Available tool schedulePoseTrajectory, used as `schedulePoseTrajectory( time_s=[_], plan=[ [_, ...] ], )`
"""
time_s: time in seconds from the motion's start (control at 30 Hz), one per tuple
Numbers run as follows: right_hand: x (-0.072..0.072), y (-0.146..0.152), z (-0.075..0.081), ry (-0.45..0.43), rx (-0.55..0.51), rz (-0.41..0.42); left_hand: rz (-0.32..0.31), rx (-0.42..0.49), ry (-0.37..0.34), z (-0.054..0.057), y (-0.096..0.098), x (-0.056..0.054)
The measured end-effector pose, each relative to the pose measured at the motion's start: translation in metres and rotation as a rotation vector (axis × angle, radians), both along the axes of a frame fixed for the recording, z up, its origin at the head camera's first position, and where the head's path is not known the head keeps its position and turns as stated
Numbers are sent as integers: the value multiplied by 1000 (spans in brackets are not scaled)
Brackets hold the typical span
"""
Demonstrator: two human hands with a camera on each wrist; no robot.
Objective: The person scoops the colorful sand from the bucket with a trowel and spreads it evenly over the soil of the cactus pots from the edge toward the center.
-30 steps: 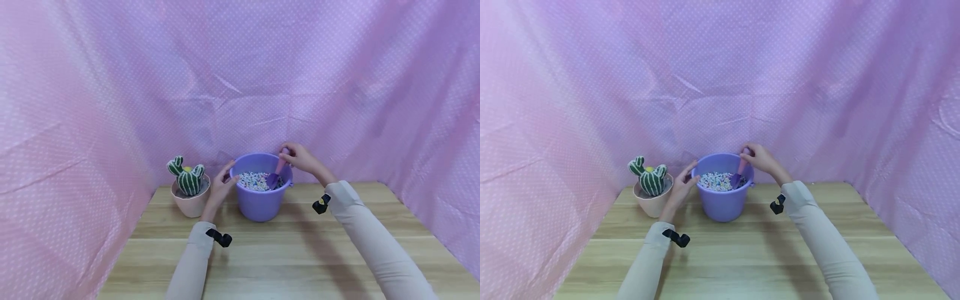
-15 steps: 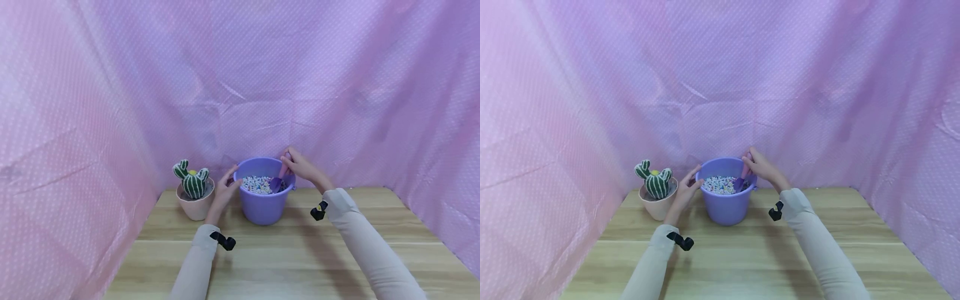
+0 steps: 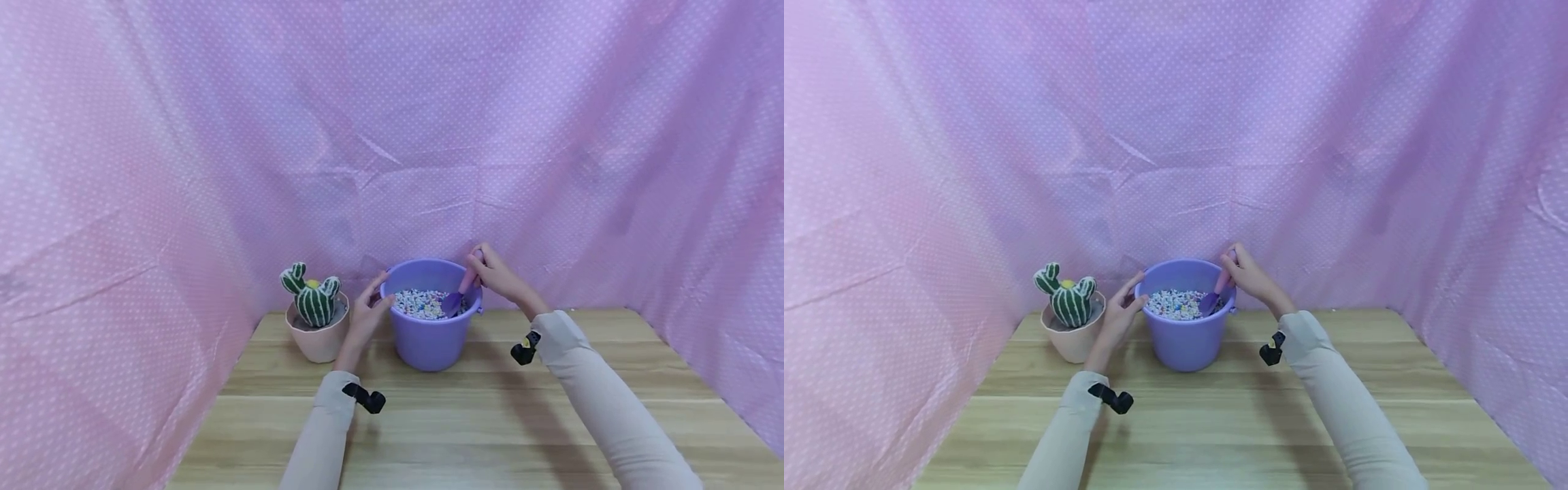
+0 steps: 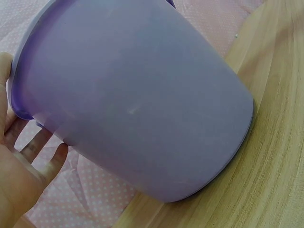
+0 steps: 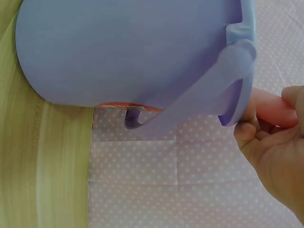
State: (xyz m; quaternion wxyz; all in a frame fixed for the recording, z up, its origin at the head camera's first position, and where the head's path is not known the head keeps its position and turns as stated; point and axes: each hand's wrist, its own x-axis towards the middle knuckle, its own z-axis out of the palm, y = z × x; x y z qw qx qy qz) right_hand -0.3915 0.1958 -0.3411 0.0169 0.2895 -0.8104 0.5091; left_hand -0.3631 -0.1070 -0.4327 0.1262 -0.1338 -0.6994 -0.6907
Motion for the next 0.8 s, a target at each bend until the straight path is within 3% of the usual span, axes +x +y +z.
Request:
schedulePoseTrajectory(
  time_s=[0.33, 0.63, 0.8],
  plan=[
    [4, 2, -11, 11, -89, -70, -6, 16, 3, 2, 1, 2],
    [12, 3, -17, 49, -142, -50, 0, 35, -4, 1, 0, 0],
    [13, 3, -19, 63, -168, -78, -5, 31, -14, 2, 2, -1]
  ],
)
